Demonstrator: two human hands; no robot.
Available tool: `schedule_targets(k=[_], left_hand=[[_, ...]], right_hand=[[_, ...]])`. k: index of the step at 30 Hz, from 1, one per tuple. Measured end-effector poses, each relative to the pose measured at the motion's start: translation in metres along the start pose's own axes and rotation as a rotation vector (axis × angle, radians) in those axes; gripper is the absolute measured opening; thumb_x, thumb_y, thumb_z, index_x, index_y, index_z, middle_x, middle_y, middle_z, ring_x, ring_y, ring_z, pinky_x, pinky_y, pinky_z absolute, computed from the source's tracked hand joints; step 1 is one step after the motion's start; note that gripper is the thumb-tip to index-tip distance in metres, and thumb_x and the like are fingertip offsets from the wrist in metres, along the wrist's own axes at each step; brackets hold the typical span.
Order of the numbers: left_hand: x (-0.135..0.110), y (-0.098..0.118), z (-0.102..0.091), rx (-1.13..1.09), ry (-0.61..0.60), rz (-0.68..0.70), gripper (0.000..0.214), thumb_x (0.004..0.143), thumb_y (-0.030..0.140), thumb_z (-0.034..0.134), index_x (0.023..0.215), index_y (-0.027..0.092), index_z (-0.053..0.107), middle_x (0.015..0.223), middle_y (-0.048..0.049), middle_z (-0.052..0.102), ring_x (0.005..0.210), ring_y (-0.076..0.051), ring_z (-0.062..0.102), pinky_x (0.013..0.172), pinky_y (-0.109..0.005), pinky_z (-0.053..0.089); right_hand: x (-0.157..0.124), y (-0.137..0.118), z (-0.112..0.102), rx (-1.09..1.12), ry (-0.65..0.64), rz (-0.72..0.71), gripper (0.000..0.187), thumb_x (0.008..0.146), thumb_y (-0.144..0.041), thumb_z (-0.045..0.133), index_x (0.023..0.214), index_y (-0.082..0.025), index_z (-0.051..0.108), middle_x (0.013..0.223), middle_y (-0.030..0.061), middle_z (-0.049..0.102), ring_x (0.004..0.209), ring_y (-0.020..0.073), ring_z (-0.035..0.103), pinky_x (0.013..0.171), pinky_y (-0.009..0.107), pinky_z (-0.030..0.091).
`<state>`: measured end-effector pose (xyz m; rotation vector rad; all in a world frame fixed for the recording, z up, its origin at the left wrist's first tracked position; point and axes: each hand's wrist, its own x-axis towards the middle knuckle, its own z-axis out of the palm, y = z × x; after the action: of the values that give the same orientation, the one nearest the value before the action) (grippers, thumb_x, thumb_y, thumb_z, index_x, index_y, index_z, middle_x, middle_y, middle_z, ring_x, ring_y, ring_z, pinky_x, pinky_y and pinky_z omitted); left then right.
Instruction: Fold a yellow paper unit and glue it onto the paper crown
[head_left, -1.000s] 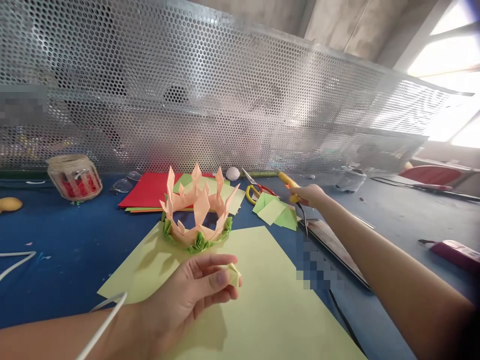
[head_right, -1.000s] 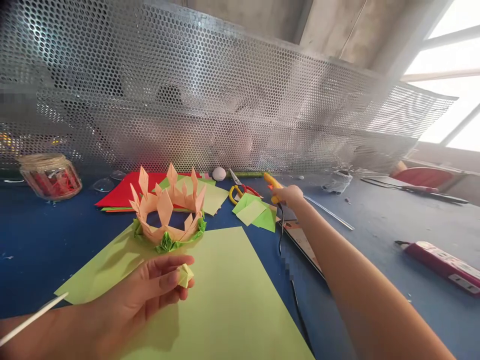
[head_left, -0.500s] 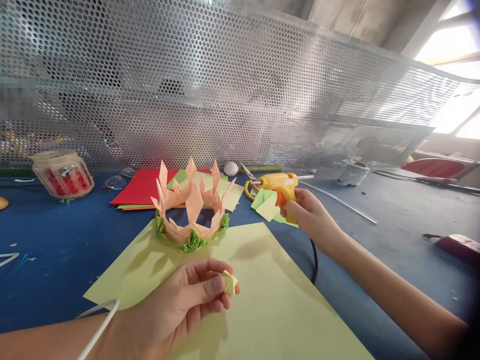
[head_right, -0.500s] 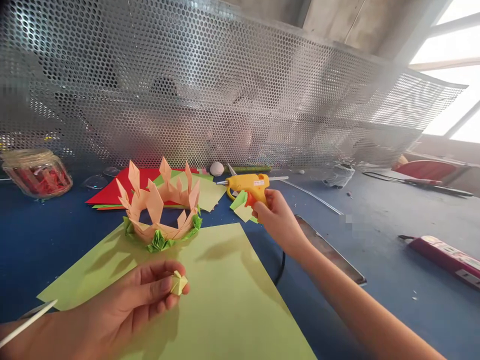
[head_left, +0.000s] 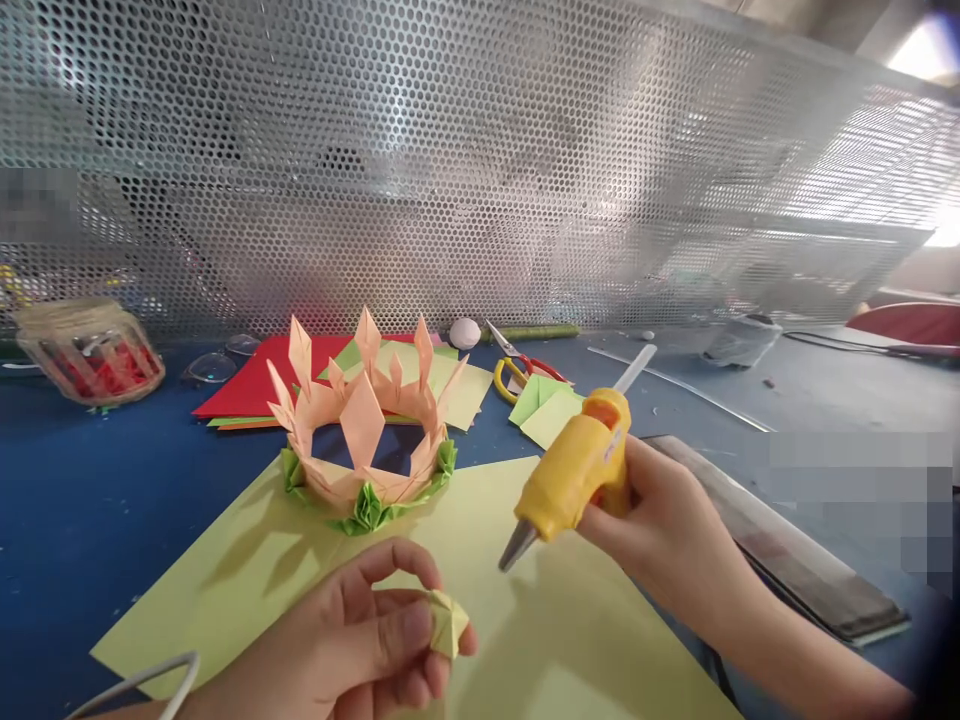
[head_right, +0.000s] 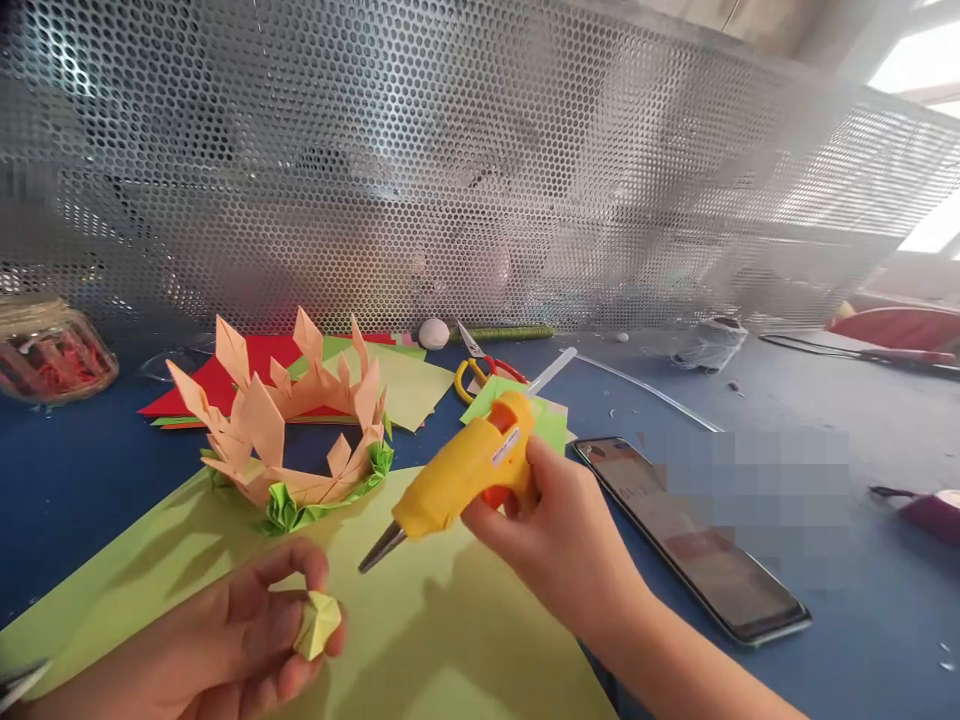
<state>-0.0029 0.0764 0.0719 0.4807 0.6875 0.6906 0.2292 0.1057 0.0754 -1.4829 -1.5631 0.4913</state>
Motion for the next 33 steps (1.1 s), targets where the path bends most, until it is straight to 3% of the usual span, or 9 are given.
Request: schedule_targets(k=[5,15,33], left_hand=[[0.002,0.0003,-0.0001,0.001,-0.02,0.007,0.026,0.063,0.022,0.094,0.071,0.017,0.069,0.07,-0.0068,0.079,0.053,-0.005,0.067,0.05,-0.01,0.045],[0.0037,-0.0013,-0.0031,0.009,-0.015,0.007,0.024,0.066,0.023,0.093,0.073,0.018,0.07,0.07,-0.0064,0.078,0.053,-0.005,0.066,0.059,-0.013,0.052],[0.0022,0.0017,-0.0005,-0.031,0.012,-0.024,0.023,0.065,0.019,0.093,0.072,0.017,0.071,0.071,-0.0071,0.079,0.057,-0.007,0.069,0.055,-0.012,0.05]], right_hand=[[-0.0086,0.0028,0.0031,-0.076,-0.018,0.016,0.012,0.058,-0.031,0.06,0.057,-0.023,0.051,0.049,-0.0064,0.04,0.045,0.0105,0.031,0.039,0.023,0.029],[-0.0075,0.0069,0.0037,-0.148,-0.098,0.0,0.012,0.061,-0.035,0.056,0.061,-0.023,0.056,0.054,-0.0006,0.055,0.045,0.0143,0.043,0.04,0.027,0.04],[-0.0053,0.0061,0.0033,-0.18,-0.048,-0.079,0.016,0.062,-0.035,0.054,0.052,-0.024,0.047,0.047,-0.0021,0.048,0.041,0.0127,0.04,0.035,0.025,0.037]])
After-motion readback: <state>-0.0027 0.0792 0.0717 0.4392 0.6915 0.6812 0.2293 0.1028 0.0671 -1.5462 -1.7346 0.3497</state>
